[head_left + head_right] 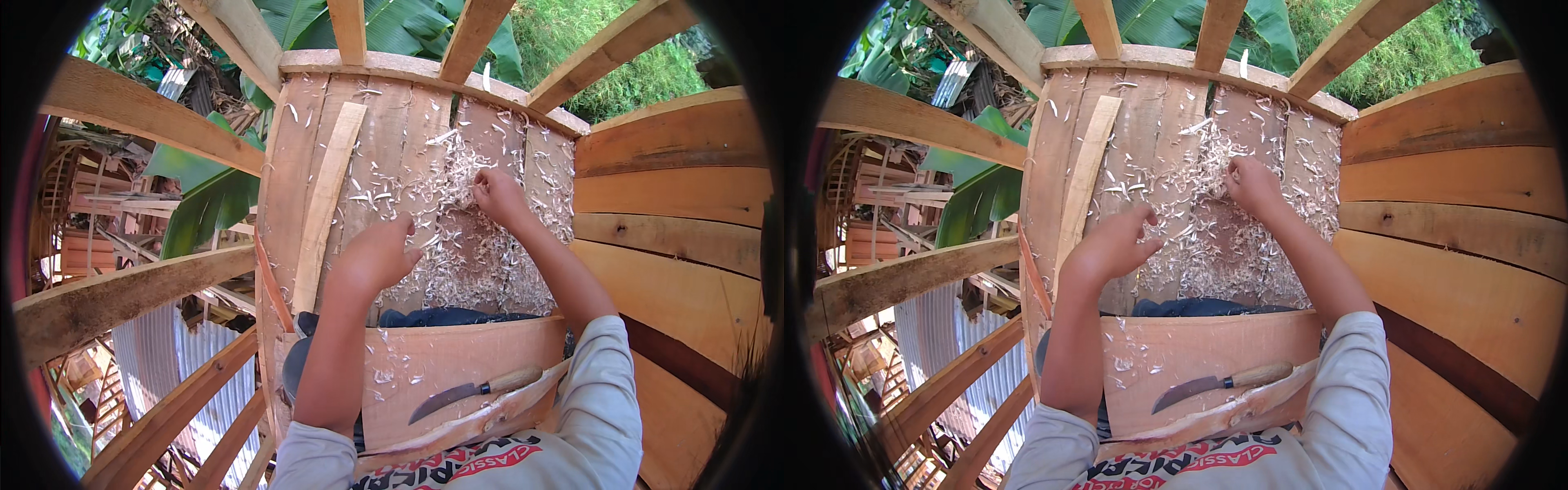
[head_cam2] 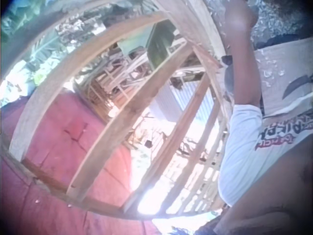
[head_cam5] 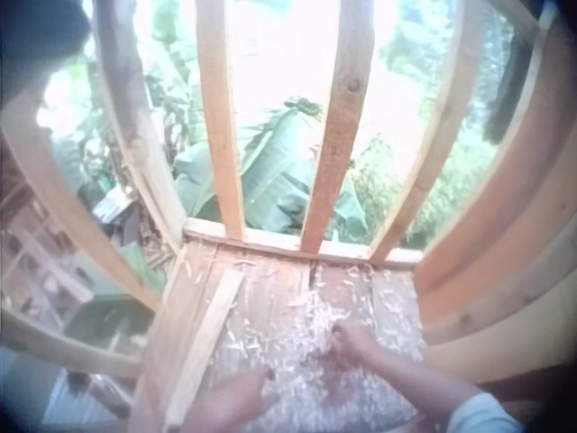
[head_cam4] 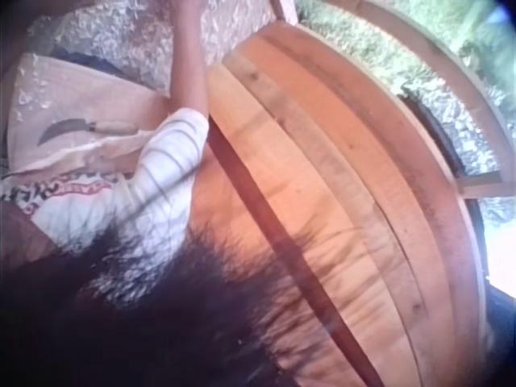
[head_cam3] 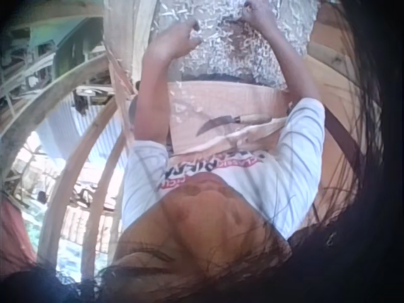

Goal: The person carves a long, thin piece of wood using a curved knife while seated on the floor. They repeatedly shave the wood to create a pointed tip, then set the knife down and clear wood shavings from the floor with their hands.

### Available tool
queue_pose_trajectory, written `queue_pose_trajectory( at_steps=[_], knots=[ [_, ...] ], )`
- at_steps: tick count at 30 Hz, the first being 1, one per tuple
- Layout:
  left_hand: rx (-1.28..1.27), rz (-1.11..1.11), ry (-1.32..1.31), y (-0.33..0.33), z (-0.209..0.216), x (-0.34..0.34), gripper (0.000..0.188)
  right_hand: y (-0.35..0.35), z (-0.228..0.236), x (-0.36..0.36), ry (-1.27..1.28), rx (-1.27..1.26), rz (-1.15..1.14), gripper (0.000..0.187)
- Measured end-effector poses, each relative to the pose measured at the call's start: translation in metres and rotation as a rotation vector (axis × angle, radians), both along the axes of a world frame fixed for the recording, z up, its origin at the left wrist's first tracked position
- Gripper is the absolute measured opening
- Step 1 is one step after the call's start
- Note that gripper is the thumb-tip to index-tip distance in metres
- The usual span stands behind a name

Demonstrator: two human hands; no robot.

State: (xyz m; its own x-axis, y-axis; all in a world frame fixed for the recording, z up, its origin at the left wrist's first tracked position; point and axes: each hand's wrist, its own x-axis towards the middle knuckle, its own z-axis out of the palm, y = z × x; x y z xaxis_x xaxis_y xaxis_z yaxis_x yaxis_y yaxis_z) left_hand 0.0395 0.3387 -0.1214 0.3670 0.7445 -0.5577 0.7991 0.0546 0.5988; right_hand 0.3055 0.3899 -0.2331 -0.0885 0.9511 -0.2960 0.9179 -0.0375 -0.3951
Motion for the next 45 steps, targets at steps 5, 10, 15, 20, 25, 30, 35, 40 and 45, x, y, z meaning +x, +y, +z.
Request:
queue_pose_trajectory(
  at_steps=[5,10,15,20,25,30,35,40,45],
  knots=[
    [0.026,-0.011,0.011,0.004,0.001,0.003,0.034,-0.019,-0.029,-0.006,-0.337,0.278,0.272,0.037],
    [0.072,0.017,0.088,0.006,0.0,-0.004,0.031,-0.024,-0.011,-0.029,-0.156,0.209,0.742,0.039],
    [0.11,-0.004,0.039,0.005,0.001,-0.004,0.03,-0.011,-0.013,-0.007,-0.356,0.191,0.369,0.036],
    [0.15,-0.025,0.022,0.004,0.009,-0.008,0.03,-0.047,0.028,-0.015,-0.137,-0.049,0.465,0.037],
    [0.108,0.004,0.002,0.001,0.001,-0.007,0.03,-0.074,0.109,-0.016,0.246,-0.436,0.384,0.034],
    [0.18,-0.025,0.029,-0.001,0.008,-0.011,0.033,-0.15,0.208,-0.034,-0.002,-0.412,0.548,0.037],
    [0.225,-0.017,-0.033,0.0,0.028,-0.029,0.036,-0.201,0.23,-0.033,-0.068,-0.262,0.536,0.034],
    [0.268,-0.035,-0.044,-0.015,0.065,-0.052,0.034,-0.234,0.216,-0.039,-0.076,-0.277,0.478,0.026],
    [0.235,0.013,-0.245,-0.052,0.116,-0.098,0.028,-0.23,0.221,-0.04,0.141,-0.251,0.513,0.024]
  ],
)
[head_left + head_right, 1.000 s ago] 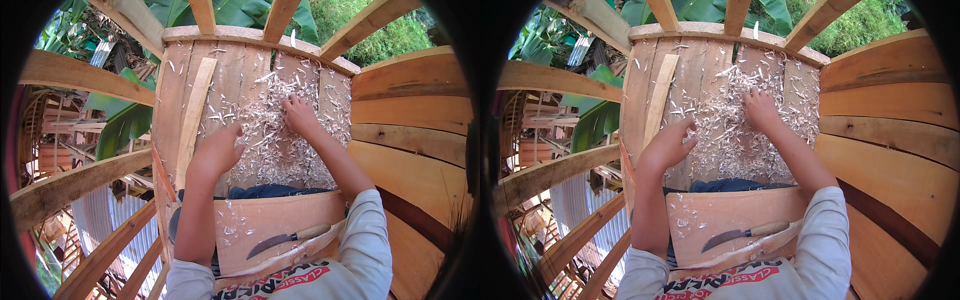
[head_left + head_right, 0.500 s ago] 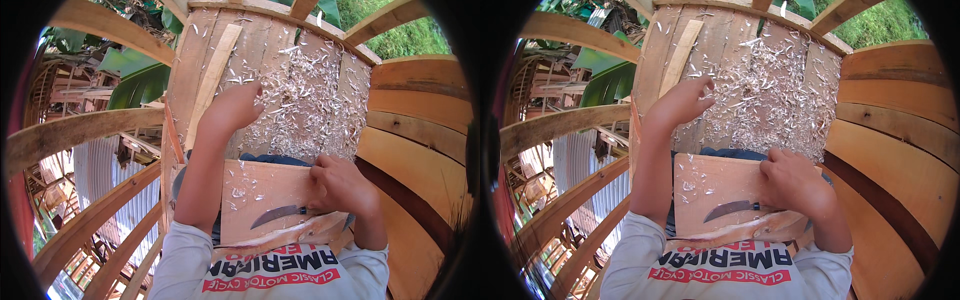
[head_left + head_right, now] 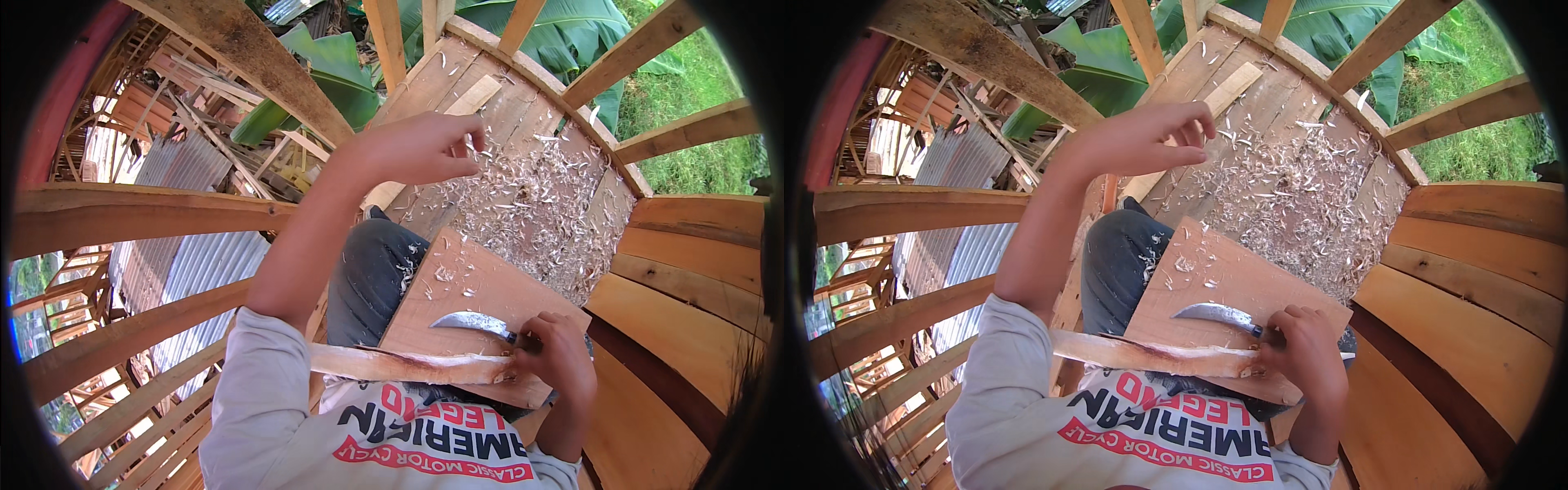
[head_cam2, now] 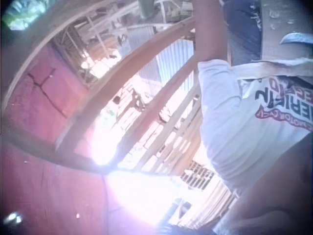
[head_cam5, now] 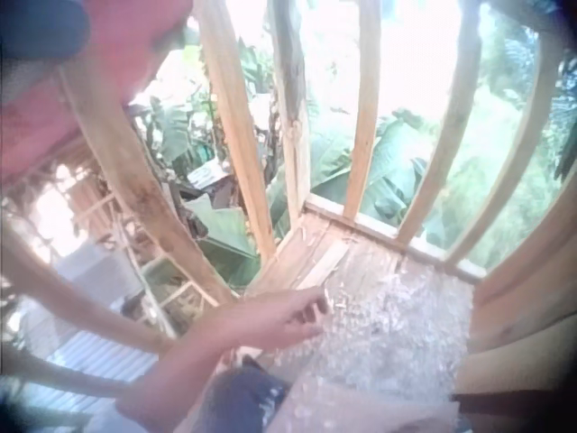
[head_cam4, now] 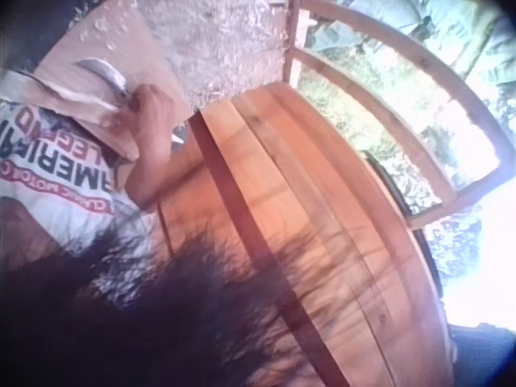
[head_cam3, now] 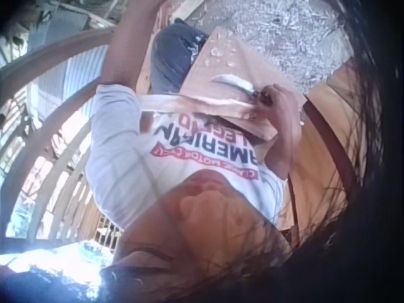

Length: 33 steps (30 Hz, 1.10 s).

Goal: The person carves a long, thin piece of wood using a curved knife while seated on the floor. They repeatedly shave the wood to create a pointed tip, then set the knife down and clear wood shavings from the floor with their hands.

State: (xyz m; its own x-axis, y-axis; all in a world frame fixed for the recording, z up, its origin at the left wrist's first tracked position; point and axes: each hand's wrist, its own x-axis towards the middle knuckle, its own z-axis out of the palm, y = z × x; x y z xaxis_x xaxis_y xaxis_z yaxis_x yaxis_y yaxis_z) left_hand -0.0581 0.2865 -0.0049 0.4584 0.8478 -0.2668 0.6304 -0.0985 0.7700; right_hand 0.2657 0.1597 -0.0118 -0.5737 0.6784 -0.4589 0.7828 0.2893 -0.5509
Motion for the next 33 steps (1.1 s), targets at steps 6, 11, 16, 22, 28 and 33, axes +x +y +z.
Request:
queue_pose_trajectory(
  at_steps=[6,11,16,22,28,33],
  knots=[
    [-0.101,0.27,-0.153,-0.075,0.023,-0.051,0.02,-0.004,0.007,-0.003,0.201,-0.145,-0.228,0.024],
    [-0.31,0.47,-0.108,-0.169,0.033,-0.066,0.018,-0.027,-0.005,-0.022,0.555,-0.351,-0.501,0.022],
    [-0.106,0.302,-0.156,-0.225,0.033,-0.004,0.025,-0.063,0.004,-0.082,0.937,-0.604,-0.677,0.038],
    [-0.39,0.54,-0.756,-0.237,0.028,0.061,0.031,-0.087,0.013,-0.124,1.149,-0.137,-0.309,0.059],
    [-0.33,0.836,-0.846,-0.258,0.038,0.068,0.014,-0.098,0.022,-0.109,1.2,-0.632,-0.21,0.095],
    [0.143,0.955,-0.706,-0.28,0.057,-0.012,0.019,-0.097,0.02,-0.084,1.119,-0.845,-0.217,0.095]
  ],
)
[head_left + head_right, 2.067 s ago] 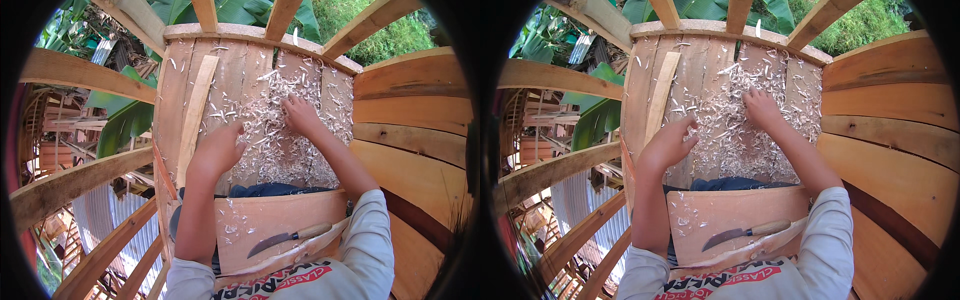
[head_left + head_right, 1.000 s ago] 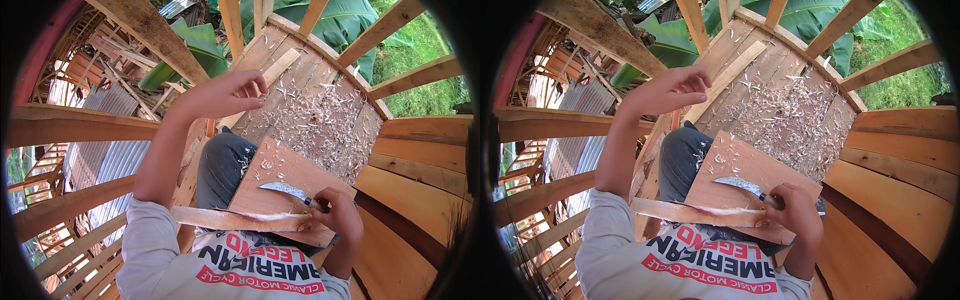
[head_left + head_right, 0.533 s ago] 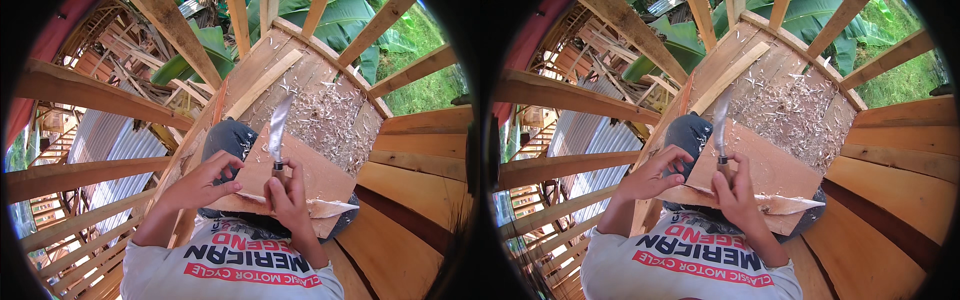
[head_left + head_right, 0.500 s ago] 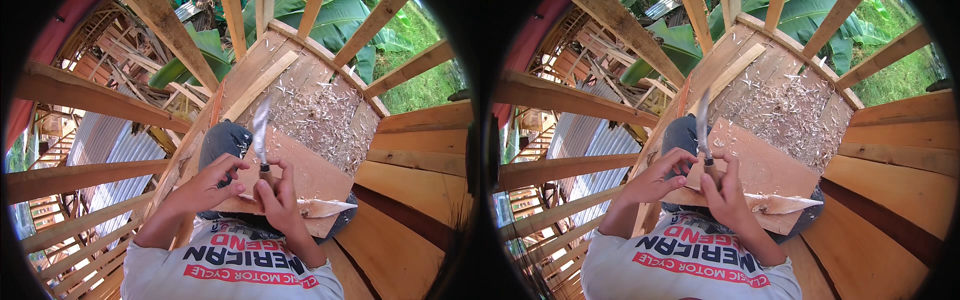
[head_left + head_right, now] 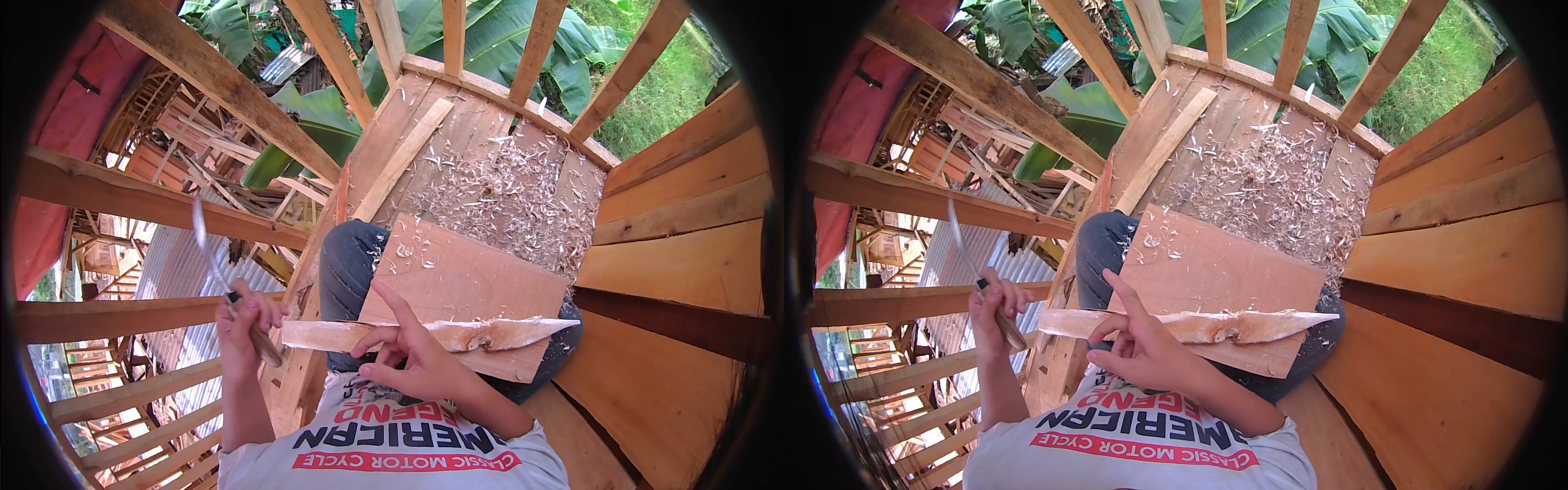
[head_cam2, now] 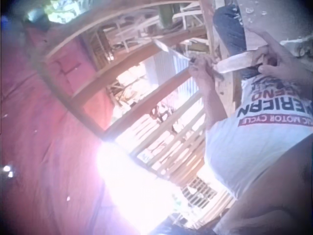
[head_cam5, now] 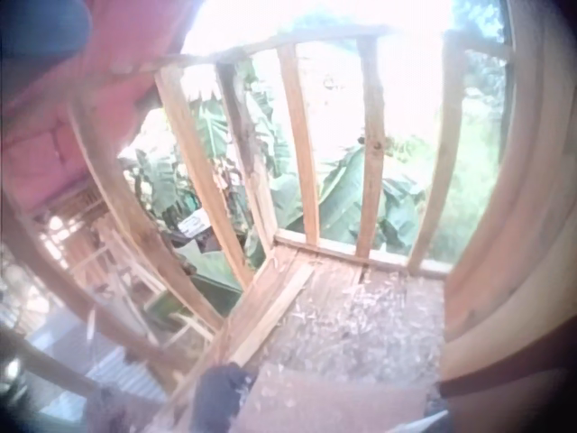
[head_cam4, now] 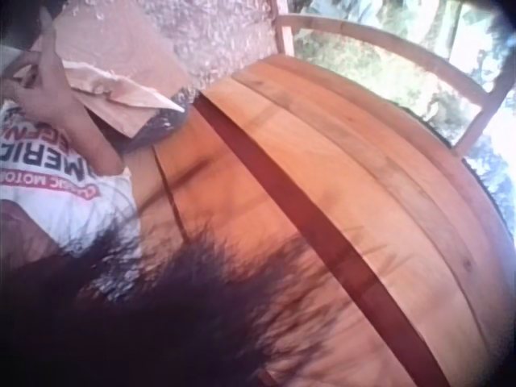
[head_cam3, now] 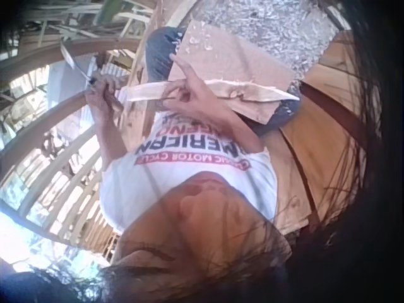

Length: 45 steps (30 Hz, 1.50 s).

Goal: The person carves a long, thin piece of wood using a curved knife while seated on the floor. They repeatedly shave the wood to create a pointed tip, then set the knife down and clear wood shavings from the floor with their hands.

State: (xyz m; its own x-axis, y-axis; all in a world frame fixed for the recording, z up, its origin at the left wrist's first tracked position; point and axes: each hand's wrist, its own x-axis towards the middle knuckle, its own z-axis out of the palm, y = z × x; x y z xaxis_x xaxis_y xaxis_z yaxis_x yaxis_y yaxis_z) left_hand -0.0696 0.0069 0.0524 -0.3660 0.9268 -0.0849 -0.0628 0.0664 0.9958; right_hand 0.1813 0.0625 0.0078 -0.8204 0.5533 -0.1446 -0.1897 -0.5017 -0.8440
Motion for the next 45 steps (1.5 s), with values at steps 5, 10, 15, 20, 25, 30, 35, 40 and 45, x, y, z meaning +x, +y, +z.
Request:
queue_pose_trajectory(
  at_steps=[5,10,15,20,25,30,35,40,45],
  knots=[
    [-0.313,0.263,0.397,-0.074,-0.027,-0.1,0.027,0.019,-0.008,0.04,0.028,-0.001,-0.058,0.088],
    [-0.752,0.431,0.209,-0.194,-0.174,-0.125,0.017,0.044,-0.005,0.08,-0.123,0.134,-0.328,0.07],
    [-0.944,0.247,0.627,-0.246,-0.256,-0.104,0.024,0.077,0.002,0.126,-0.659,0.379,-0.579,0.054],
    [-1.13,0.14,0.599,-0.167,-0.2,-0.05,0.03,0.077,-0.007,0.167,-0.586,0.324,-0.883,0.043],
    [-1.11,-0.079,1.176,-0.176,-0.217,-0.06,0.046,0.069,-0.012,0.184,-0.574,0.289,-1.0,0.037],
    [-1.301,-0.174,1.163,-0.158,-0.211,-0.06,0.048,0.059,-0.017,0.2,-0.632,0.241,-1.071,0.034],
    [-1.319,-0.261,1.216,-0.149,-0.212,-0.067,0.047,0.054,-0.017,0.211,-0.626,0.232,-1.096,0.033],
    [-1.258,-0.15,0.926,-0.169,-0.207,-0.08,0.045,0.053,-0.022,0.196,-0.663,0.258,-1.098,0.033],
    [-1.404,-0.129,0.939,-0.144,-0.182,-0.079,0.049,0.045,-0.038,0.208,-0.718,0.318,-1.077,0.034]
  ],
)
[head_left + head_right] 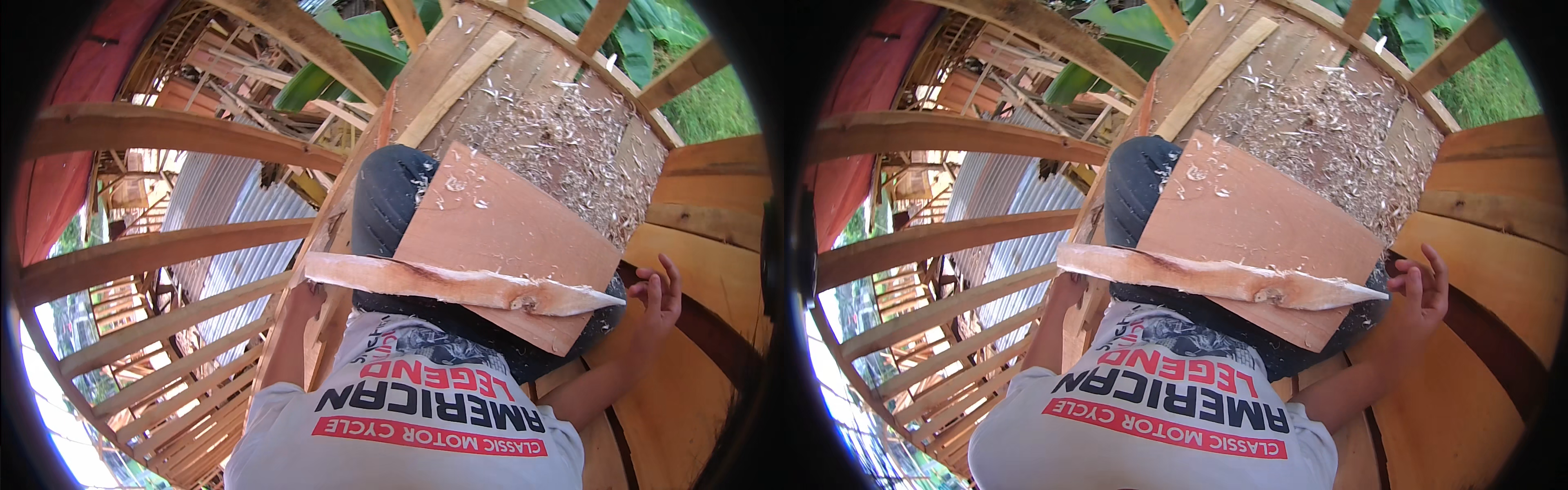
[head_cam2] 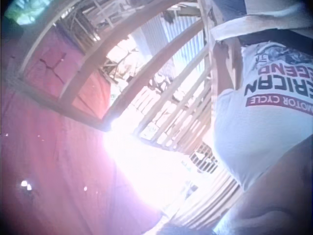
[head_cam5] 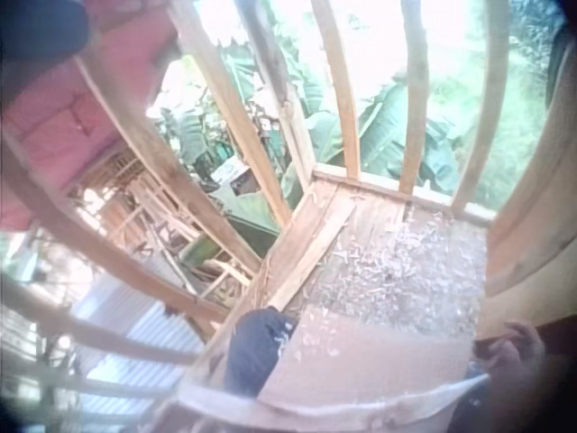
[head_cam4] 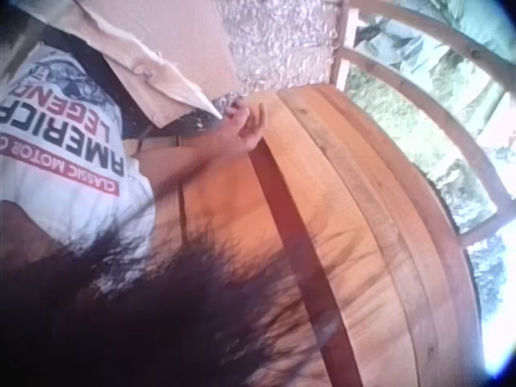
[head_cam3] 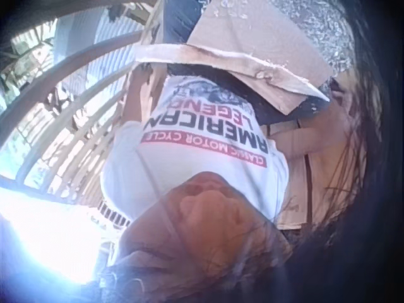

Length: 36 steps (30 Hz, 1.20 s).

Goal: The person carves a long, thin piece of wood using a curved knife while seated on the floor. They repeatedly shave the wood to create a pointed tip, then set the knife down and clear wood shavings from the floor with their hands.

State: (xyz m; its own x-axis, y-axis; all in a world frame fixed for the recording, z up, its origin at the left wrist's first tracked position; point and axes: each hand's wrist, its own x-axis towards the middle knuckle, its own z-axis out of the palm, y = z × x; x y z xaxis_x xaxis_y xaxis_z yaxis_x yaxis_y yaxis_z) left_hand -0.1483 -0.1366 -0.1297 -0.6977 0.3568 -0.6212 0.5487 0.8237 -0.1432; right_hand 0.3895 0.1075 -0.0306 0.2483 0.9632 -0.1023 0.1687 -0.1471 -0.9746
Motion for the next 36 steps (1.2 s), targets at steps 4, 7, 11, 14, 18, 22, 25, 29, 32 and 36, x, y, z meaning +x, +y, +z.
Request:
queue_pose_trajectory(
  at_steps=[4,7,11,14,18,22,25,29,32,36],
  knots=[
    [0.354,-0.095,0.093,-0.032,-0.02,-0.021,0.035,0.002,-0.002,-0.003,-0.001,-0.03,0.082,0.034],
    [0.319,-0.207,0.107,-0.026,-0.04,-0.029,0.036,0.002,0.004,-0.006,-0.029,-0.041,0.12,0.035],
    [0.458,-0.186,-0.029,-0.019,-0.073,-0.049,0.036,0.0,0.012,-0.009,-0.046,-0.036,0.147,0.035],
    [0.512,-0.16,-0.158,0.007,-0.093,-0.07,0.035,-0.002,0.012,-0.006,-0.067,-0.036,0.186,0.034],
    [0.805,0.162,-0.34,-0.006,-0.149,-0.126,0.037,-0.001,0.014,-0.01,-0.054,-0.043,0.235,0.033],
    [0.553,-0.15,-0.264,0.044,-0.137,-0.094,0.035,-0.01,0.023,-0.017,-0.124,-0.033,0.209,0.034],
    [0.432,-0.2,-0.274,0.045,-0.127,-0.099,0.028,-0.008,0.024,-0.022,-0.111,-0.047,0.231,0.033],
    [0.603,-0.1,-0.207,0.039,-0.117,-0.098,0.024,-0.004,0.026,-0.032,-0.111,-0.053,0.228,0.033],
    [0.788,0.003,-0.224,0.07,-0.076,-0.085,0.018,0.004,0.023,-0.029,-0.13,-0.085,0.21,0.033],
    [1.141,0.238,-0.361,0.114,0.012,-0.065,0.008,0.035,0.005,-0.036,-0.183,-0.168,0.291,0.032]
  ],
)
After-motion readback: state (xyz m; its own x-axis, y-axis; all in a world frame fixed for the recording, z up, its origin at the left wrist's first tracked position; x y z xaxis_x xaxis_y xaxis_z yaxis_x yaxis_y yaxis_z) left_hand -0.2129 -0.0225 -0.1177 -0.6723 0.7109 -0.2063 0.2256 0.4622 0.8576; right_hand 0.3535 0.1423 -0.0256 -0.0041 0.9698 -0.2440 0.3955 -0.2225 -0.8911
